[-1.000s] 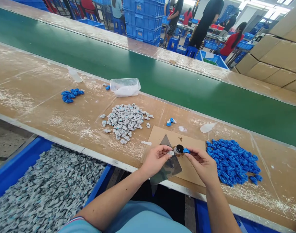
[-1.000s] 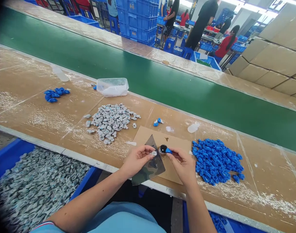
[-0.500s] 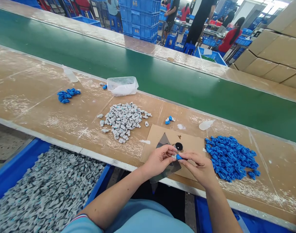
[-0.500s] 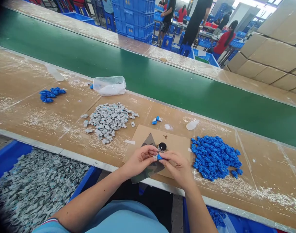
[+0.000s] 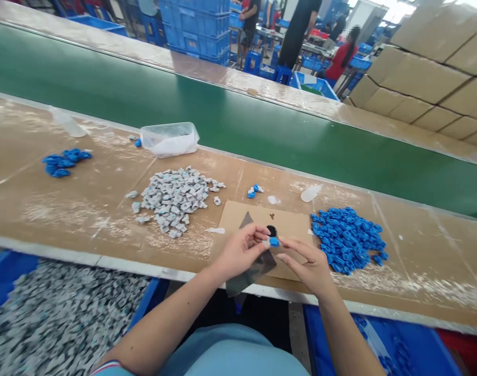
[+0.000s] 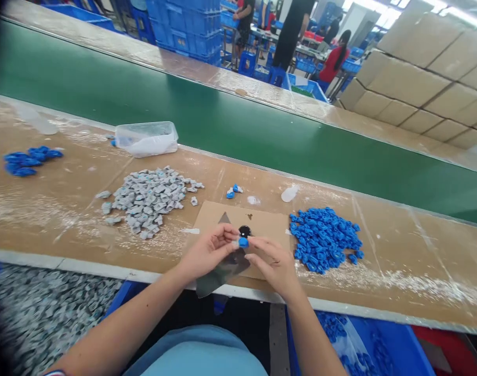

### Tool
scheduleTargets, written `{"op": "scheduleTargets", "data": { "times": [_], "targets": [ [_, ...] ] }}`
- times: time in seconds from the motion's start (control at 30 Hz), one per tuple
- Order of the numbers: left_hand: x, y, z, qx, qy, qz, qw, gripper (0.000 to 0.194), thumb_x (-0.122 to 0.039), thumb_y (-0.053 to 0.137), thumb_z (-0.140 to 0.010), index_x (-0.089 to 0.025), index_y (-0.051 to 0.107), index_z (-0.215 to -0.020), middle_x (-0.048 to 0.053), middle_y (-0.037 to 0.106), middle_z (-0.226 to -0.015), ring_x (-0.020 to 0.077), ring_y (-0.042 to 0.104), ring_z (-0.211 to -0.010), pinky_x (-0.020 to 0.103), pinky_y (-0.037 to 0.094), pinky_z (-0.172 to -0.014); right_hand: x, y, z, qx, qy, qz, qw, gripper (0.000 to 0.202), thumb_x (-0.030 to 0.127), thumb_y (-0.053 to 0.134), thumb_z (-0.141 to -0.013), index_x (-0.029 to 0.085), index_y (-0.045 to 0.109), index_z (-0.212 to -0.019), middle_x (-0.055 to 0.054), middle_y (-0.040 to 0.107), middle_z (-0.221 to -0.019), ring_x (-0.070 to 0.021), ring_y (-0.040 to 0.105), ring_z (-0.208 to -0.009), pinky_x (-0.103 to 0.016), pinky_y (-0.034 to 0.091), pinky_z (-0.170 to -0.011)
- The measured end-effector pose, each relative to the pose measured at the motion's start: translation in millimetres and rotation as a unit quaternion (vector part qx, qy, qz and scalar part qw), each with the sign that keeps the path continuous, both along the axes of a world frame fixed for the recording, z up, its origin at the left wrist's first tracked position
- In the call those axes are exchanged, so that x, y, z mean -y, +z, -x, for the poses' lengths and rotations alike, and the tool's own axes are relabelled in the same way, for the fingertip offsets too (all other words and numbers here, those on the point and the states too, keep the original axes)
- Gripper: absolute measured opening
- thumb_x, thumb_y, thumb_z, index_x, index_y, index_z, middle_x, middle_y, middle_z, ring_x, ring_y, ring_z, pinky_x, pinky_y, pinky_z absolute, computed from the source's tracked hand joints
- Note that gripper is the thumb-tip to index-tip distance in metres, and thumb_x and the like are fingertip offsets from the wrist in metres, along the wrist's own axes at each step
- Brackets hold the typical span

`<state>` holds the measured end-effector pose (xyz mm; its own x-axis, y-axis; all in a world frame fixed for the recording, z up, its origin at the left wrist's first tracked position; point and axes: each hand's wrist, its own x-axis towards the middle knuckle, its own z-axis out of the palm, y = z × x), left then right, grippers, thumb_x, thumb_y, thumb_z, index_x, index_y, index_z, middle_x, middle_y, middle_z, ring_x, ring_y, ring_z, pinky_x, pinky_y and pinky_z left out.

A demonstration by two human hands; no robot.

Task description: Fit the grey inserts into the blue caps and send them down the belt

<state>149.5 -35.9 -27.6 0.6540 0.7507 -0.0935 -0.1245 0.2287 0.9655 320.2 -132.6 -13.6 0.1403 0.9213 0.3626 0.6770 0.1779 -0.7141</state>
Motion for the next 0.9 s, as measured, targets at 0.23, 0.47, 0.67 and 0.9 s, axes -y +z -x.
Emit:
{"op": "scheduleTargets", "data": {
  "times": [0.23,0.47,0.67,0.9],
  "targets": [
    [-86,1.7,-21,-0.207,0.116,-0.171,0.956,0.012,-0.010,0.061,-0.070,-0.017,0.060,-0.080,0.001,0.064,-0.074,0.0143,0.062,-0.072,0.029,0.052,-0.074,39,-3.0,-80,0.245,-0.186,0.129,0.943,0.023,0.037,0.053,-0.083,0.025,0.073,-0.078,-0.004,0.075,-0.076,-0.0231,0.068,-0.071,-0.036,0.052,-0.066],
    [-97,-6.9,-26,-0.254,0.122,-0.223,0.933,0.029,0.000,0.052,-0.072,-0.016,0.061,-0.094,0.007,0.070,-0.095,0.0168,0.066,-0.085,0.032,0.053,-0.083,44,-16.6,-87,0.352,-0.170,0.224,0.893,0.027,0.034,0.050,-0.083,0.024,0.074,-0.085,-0.007,0.076,-0.083,-0.0259,0.068,-0.075,-0.037,0.052,-0.067],
    [-96,-3.0,28,-0.408,0.136,-0.376,0.821,0.030,0.000,0.053,-0.071,-0.016,0.064,-0.095,0.010,0.068,-0.100,0.0250,0.061,-0.100,0.041,0.047,-0.092,44,-35.2,-96,0.311,-0.158,0.209,0.914,0.039,0.045,0.044,-0.081,0.020,0.073,-0.091,-0.009,0.072,-0.075,-0.0258,0.067,-0.066,-0.038,0.052,-0.061],
    [-106,-14.3,50,-0.483,0.074,-0.443,0.751,0.019,-0.006,0.054,-0.076,-0.017,0.065,-0.086,0.009,0.067,-0.093,0.0253,0.059,-0.094,0.040,0.046,-0.088,39,-22.3,-81,0.179,-0.166,0.183,0.952,0.042,0.061,0.048,-0.076,0.025,0.070,-0.081,-0.007,0.070,-0.074,-0.0225,0.064,-0.062,-0.035,0.052,-0.057]
  ]
}}
